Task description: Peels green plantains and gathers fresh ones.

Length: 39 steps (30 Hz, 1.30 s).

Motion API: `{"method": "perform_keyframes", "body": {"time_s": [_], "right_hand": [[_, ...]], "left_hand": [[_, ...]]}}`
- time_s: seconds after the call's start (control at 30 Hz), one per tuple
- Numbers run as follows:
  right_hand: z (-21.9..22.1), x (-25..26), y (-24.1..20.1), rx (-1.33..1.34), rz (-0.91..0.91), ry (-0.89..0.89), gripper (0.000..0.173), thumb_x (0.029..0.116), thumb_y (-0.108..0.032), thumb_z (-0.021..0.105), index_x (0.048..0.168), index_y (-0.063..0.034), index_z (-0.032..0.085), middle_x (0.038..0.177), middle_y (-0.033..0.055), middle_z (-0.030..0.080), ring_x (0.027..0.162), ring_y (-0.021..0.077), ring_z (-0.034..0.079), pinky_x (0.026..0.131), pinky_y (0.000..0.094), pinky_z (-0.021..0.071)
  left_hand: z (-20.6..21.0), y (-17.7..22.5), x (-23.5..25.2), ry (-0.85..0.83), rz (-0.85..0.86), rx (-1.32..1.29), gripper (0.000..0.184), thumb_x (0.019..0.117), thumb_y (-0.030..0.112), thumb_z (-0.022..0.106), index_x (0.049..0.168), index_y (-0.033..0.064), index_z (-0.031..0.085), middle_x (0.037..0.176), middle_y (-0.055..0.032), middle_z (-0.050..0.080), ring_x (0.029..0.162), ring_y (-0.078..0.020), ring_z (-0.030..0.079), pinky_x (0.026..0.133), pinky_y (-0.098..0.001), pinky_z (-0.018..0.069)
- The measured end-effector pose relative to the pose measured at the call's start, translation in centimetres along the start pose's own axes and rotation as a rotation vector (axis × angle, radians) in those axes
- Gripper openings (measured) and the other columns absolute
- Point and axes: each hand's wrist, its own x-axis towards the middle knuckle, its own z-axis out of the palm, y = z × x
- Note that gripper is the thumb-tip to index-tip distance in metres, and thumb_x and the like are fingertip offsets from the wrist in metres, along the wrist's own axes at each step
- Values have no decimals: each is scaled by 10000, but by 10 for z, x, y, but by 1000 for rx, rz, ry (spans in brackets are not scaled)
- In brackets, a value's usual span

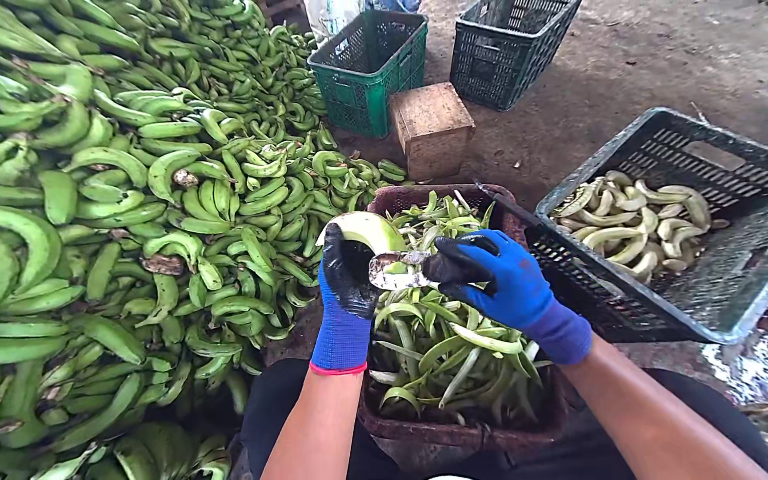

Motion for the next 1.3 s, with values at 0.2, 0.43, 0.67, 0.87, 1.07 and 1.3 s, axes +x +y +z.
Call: {"method": "perform_keyframes", "body": {"time_s": [0.2, 0.43, 0.67, 0.87, 1.07, 1.3], "right_hand": [[-6, 6, -3, -61, 27, 26, 521, 864, -410, 662, 1308, -141, 713, 1128, 181, 696, 1037, 372, 668, 839, 546, 539], [-26, 13, -5, 49, 197, -107, 539, 914, -307, 581, 1433, -165, 610, 1163, 165, 670, 971, 342, 675, 735, 560, 546], [-19, 8, 11, -85, 155, -110, 552, 871, -355, 682, 1389, -165, 653, 1159, 209, 676, 1015, 409, 665, 794, 599, 536], [-28, 18, 25, 159, 489, -303, 444, 1112, -328, 350, 1442, -153, 591, 1180, 162, 711, 1010, 323, 693, 872, 586, 529], [-12, 15, 25, 178, 549, -328, 413, 1082, -334, 473, 1464, -210, 567, 1207, 146, 706, 1033, 319, 694, 885, 602, 533], [1, -9, 7, -67, -104, -153, 531, 827, -477, 699, 1272, -188, 737, 1070, 173, 714, 958, 376, 690, 761, 562, 547]], "left_hand": [[1, 0, 0, -49, 57, -53, 362, 1107, 355, 309, 1123, 145, 603, 980, -22, 697, 935, -138, 699, 804, -342, 598], [14, -4, -18, -333, 96, 81, 322, 1093, 316, 357, 1147, 173, 640, 1014, -10, 721, 932, -98, 711, 780, -274, 608], [16, -16, -32, -148, 17, 765, 353, 1106, 258, 310, 1306, 82, 542, 974, 20, 634, 846, -1, 620, 767, -202, 541], [14, -17, -40, -660, -67, 1325, 509, 1060, 240, 373, 1485, -30, 451, 1266, -224, 643, 1164, -216, 627, 1036, -391, 474], [1, -23, -17, -194, -143, 1211, 532, 1084, 371, 424, 1555, 127, 380, 1226, -175, 645, 1019, -230, 653, 902, -435, 532], [-16, -3, -5, -138, -330, 305, 440, 1090, 430, 313, 1143, 121, 622, 846, -48, 683, 664, -108, 663, 571, -247, 570]]}}
